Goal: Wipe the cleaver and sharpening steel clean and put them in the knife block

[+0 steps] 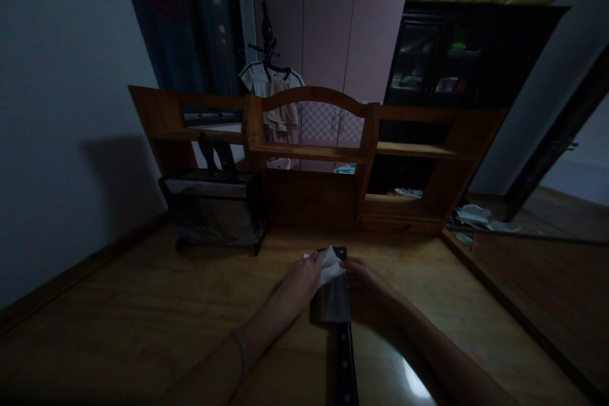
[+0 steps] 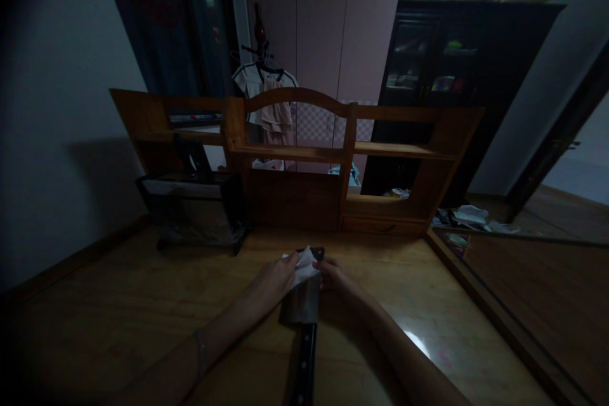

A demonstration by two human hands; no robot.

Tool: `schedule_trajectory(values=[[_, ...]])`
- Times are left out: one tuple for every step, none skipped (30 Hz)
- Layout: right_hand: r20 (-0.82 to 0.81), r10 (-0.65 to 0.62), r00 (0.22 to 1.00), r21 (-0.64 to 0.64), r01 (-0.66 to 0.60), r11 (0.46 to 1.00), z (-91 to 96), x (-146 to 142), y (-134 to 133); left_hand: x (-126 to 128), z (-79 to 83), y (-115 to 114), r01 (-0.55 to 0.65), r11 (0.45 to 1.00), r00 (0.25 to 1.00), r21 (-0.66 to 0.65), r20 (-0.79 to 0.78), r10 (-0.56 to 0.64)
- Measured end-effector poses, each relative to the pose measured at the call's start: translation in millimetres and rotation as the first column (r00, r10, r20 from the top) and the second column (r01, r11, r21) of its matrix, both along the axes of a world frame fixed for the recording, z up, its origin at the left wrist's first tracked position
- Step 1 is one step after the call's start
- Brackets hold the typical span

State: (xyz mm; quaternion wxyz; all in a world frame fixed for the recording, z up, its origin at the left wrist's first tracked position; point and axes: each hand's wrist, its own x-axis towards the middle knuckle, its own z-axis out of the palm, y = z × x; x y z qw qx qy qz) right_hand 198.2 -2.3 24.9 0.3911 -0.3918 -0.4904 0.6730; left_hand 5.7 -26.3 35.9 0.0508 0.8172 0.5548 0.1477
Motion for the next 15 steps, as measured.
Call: schedule_trajectory(values=[[0.000, 0.004, 1.000, 0.003, -0.004, 1.000, -0.1, 0, 0, 0, 0.3, 0, 0.000, 1.000, 1.000, -0.001, 0.002, 0.000], [-0.004, 0.008, 1.000, 0.004, -0.008, 1.000, -0.4, 0, 1, 0, 1.0, -1, -0.002, 1.000, 1.000, -0.005, -0.001, 0.002], [-0.011, 0.011, 1.000, 0.005, -0.011, 1.000, -0.8, 0, 1, 1, 2.2, -1, -0.006, 1.000, 1.000, -0.009, -0.007, 0.006], [-0.017, 0.016, 1.000, 0.006, -0.016, 1.000, -1.1, 0, 1, 1, 3.6, -2, -0.008, 1.000, 1.000, -0.008, -0.013, 0.008], [-0.021, 0.022, 1.000, 0.007, -0.022, 1.000, -1.0, 0, 1, 1, 5.4, -2, -0.008, 1.000, 1.000, -0.007, -0.020, 0.008], [-0.019, 0.027, 0.999, 0.007, -0.027, 1.000, -0.6, 1, 1, 2, 7.2, -3, -0.009, 1.000, 1.000, -0.007, -0.030, 0.009], [-0.011, 0.029, 1.000, 0.009, -0.029, 1.000, 0.0, 1, 0, 2, 8.9, -4, -0.008, 1.000, 0.999, -0.006, -0.040, 0.008], [-0.001, 0.025, 1.000, 0.012, -0.025, 1.000, 0.9, 1, -1, 2, 10.3, -4, -0.006, 1.000, 0.999, -0.004, -0.049, 0.006], [0.009, 0.017, 1.000, 0.014, -0.017, 1.000, 1.8, 1, -1, 2, 11.1, -5, -0.004, 1.000, 0.998, 0.001, -0.057, 0.004], [0.017, 0.002, 1.000, 0.014, -0.002, 1.000, 2.5, 1, -2, 3, 11.5, -5, -0.004, 1.000, 0.998, 0.009, -0.066, 0.005], [0.020, -0.011, 1.000, 0.010, 0.011, 1.000, 2.9, 1, -2, 3, 11.3, -5, -0.006, 1.000, 0.997, 0.024, -0.073, 0.008], [0.018, -0.017, 1.000, 0.006, 0.017, 1.000, 2.9, 1, -3, 3, 10.6, -6, -0.001, 0.999, 0.997, 0.042, -0.074, 0.004], [0.014, -0.017, 1.000, 0.002, 0.017, 1.000, 2.4, 1, -3, 2, 9.6, -6, 0.009, 0.998, 0.997, 0.057, -0.072, -0.005], [0.013, -0.013, 1.000, -0.001, 0.013, 1.000, 1.4, 2, -2, 2, 8.5, -6, 0.016, 0.998, 0.997, 0.066, -0.071, -0.011], [0.015, -0.012, 1.000, -0.003, 0.012, 1.000, 0.1, 2, -2, 2, 7.3, -7, 0.021, 0.997, 0.997, 0.074, -0.071, -0.015]])
